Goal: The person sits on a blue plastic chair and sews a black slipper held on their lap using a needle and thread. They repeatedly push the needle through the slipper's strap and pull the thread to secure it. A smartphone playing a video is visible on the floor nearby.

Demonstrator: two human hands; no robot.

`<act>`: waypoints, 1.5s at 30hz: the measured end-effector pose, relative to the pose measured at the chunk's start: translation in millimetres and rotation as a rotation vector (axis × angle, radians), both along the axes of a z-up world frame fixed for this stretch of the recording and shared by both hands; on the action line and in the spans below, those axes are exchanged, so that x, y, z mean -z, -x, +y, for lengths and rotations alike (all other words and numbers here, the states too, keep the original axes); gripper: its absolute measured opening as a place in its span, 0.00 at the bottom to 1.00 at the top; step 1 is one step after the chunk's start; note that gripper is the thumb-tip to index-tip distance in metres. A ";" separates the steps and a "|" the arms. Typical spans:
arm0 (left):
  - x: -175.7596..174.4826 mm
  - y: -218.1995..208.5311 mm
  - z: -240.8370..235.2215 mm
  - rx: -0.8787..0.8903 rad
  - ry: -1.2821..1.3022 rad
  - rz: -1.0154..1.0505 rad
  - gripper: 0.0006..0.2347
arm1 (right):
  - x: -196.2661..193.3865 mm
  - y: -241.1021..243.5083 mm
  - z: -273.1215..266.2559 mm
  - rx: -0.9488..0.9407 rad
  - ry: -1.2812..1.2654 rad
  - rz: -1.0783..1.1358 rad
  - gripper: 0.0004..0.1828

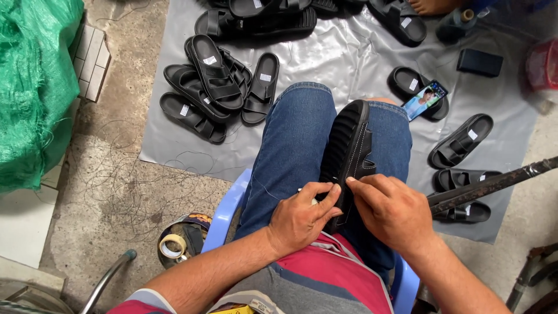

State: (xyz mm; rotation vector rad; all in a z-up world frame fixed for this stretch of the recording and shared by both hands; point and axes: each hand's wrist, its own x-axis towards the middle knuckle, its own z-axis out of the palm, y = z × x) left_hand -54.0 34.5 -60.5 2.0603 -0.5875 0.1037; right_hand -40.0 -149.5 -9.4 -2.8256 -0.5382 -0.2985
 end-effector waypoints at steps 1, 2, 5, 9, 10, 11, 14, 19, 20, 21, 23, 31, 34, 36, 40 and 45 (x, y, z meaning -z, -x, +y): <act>1.1 -0.1 -0.5 0.000 -0.008 -0.012 0.15 | 1.5 1.1 0.6 0.026 0.016 -0.009 0.07; 0.9 3.0 -0.3 -0.001 -0.019 -0.015 0.15 | 2.4 4.9 1.9 0.052 0.029 -0.009 0.06; -8.9 -3.3 5.3 0.018 -0.014 0.034 0.15 | 2.7 7.9 -2.9 0.058 -0.077 0.068 0.09; -21.0 -9.0 15.7 0.032 -0.050 0.063 0.11 | -3.2 8.5 -4.9 0.084 -0.122 0.135 0.09; -23.3 -13.6 22.1 0.048 -0.071 0.134 0.09 | -5.2 8.2 -4.7 0.083 -0.136 0.166 0.08; -26.1 -18.4 28.1 0.064 -0.093 0.205 0.07 | -7.7 7.8 -5.1 0.083 -0.151 0.197 0.08; -35.4 -35.5 51.6 0.120 -0.243 0.383 0.06 | -8.5 8.7 -4.6 0.102 -0.169 0.223 0.06; -58.0 -53.1 52.9 0.256 0.110 0.811 0.05 | -8.1 6.6 -8.0 0.098 -0.170 0.290 0.11; -56.3 -51.3 48.5 0.297 0.393 0.889 0.05 | -7.8 5.6 -9.3 0.080 -0.186 0.299 0.12; -53.2 -45.3 39.5 0.301 0.392 0.890 0.05 | -6.4 8.4 -9.6 0.084 -0.186 0.299 0.12; -46.1 -36.3 20.9 0.260 0.785 1.107 0.05 | -2.7 9.0 -11.1 0.092 -0.193 0.298 0.14; -30.0 -50.4 8.4 0.114 -0.092 0.471 0.11 | 0.3 9.9 -12.3 0.097 -0.213 0.324 0.13; -42.1 -47.5 2.9 0.177 -0.110 0.476 0.13 | 2.1 10.7 -12.3 0.102 -0.207 0.325 0.13; -56.6 -49.5 3.0 0.204 -0.100 0.474 0.14 | 1.9 11.4 -13.6 0.102 -0.193 0.321 0.13; -63.4 -56.5 6.3 0.325 -0.319 0.507 0.22 | -25.6 1.9 -23.0 0.080 0.112 0.652 0.24; -51.4 -55.9 10.0 0.416 -0.351 0.585 0.20 | -53.5 6.9 -57.4 0.215 0.331 0.785 0.34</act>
